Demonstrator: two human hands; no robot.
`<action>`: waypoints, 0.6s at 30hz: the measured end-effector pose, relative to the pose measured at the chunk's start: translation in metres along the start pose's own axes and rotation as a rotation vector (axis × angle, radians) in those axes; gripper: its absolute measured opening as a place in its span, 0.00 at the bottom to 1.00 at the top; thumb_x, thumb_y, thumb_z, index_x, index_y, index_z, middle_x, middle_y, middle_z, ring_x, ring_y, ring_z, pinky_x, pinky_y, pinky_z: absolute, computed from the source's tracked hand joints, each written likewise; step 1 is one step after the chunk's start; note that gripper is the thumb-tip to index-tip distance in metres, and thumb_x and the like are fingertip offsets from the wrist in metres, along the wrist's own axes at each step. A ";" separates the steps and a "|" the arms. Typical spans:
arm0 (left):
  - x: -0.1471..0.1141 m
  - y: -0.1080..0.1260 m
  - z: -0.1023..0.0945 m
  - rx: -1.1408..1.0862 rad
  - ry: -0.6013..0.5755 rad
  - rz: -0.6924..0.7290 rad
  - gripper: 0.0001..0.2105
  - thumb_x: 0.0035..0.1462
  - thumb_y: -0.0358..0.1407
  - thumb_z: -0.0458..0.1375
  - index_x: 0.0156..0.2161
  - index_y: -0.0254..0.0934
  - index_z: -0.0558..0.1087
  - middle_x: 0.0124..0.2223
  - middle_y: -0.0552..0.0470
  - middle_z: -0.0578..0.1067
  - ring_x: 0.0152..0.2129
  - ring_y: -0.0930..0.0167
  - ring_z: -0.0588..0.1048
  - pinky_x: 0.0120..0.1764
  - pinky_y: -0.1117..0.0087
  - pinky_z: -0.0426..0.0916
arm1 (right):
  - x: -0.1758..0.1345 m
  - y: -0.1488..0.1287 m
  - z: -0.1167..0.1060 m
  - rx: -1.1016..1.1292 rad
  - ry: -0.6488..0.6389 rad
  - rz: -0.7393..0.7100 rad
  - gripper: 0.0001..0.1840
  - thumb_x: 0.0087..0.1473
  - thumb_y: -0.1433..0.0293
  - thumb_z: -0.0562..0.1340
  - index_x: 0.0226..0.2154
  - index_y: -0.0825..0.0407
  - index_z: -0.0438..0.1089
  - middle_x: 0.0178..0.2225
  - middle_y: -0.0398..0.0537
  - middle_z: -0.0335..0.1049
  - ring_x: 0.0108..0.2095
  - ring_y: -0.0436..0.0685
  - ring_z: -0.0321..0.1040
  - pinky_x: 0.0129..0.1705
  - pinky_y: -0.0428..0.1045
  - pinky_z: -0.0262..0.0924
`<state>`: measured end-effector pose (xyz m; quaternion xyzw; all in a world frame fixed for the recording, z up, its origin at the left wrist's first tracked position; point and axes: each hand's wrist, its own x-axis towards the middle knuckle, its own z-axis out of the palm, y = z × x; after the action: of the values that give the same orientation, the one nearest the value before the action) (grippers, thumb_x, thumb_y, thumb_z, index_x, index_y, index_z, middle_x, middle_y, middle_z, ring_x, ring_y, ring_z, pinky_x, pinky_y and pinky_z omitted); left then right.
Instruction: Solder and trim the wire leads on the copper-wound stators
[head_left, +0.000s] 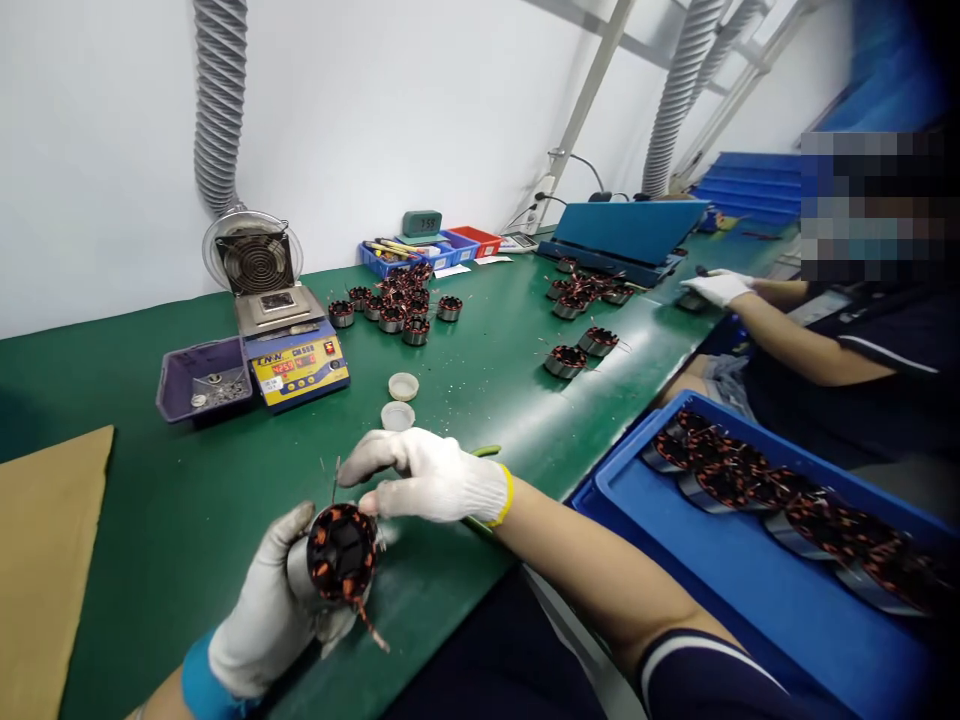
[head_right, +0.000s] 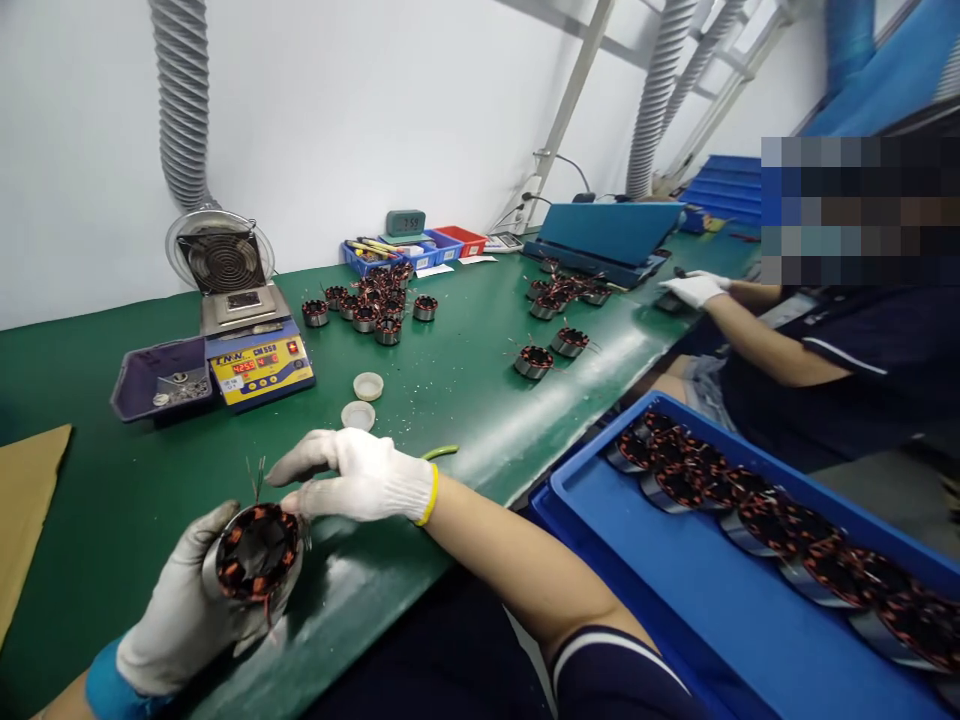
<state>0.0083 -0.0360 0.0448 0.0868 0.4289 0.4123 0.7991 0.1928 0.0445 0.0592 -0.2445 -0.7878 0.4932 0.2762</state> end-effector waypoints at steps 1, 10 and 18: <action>0.000 0.000 0.001 -0.021 0.031 -0.007 0.18 0.60 0.39 0.49 0.30 0.32 0.78 0.25 0.46 0.78 0.17 0.68 0.74 0.24 0.69 0.72 | 0.005 -0.003 0.000 0.011 -0.029 -0.054 0.13 0.52 0.67 0.65 0.40 0.54 0.74 0.42 0.50 0.72 0.44 0.55 0.69 0.48 0.49 0.62; -0.002 0.000 -0.001 0.057 0.088 -0.050 0.23 0.63 0.35 0.45 0.28 0.28 0.79 0.28 0.41 0.80 0.24 0.63 0.78 0.33 0.64 0.75 | 0.023 -0.010 -0.004 0.197 -0.202 -0.134 0.06 0.51 0.71 0.65 0.32 0.59 0.74 0.33 0.48 0.71 0.35 0.51 0.69 0.38 0.45 0.64; -0.002 -0.002 0.005 -0.050 0.075 0.032 0.17 0.59 0.31 0.48 0.29 0.28 0.78 0.31 0.39 0.80 0.28 0.62 0.79 0.35 0.63 0.75 | 0.024 -0.029 -0.007 -0.355 -0.063 -0.397 0.08 0.55 0.70 0.63 0.28 0.56 0.72 0.30 0.45 0.69 0.32 0.51 0.66 0.38 0.47 0.62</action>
<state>0.0123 -0.0378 0.0486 0.0579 0.4467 0.4389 0.7775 0.1766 0.0538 0.0930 -0.1145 -0.9028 0.2907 0.2956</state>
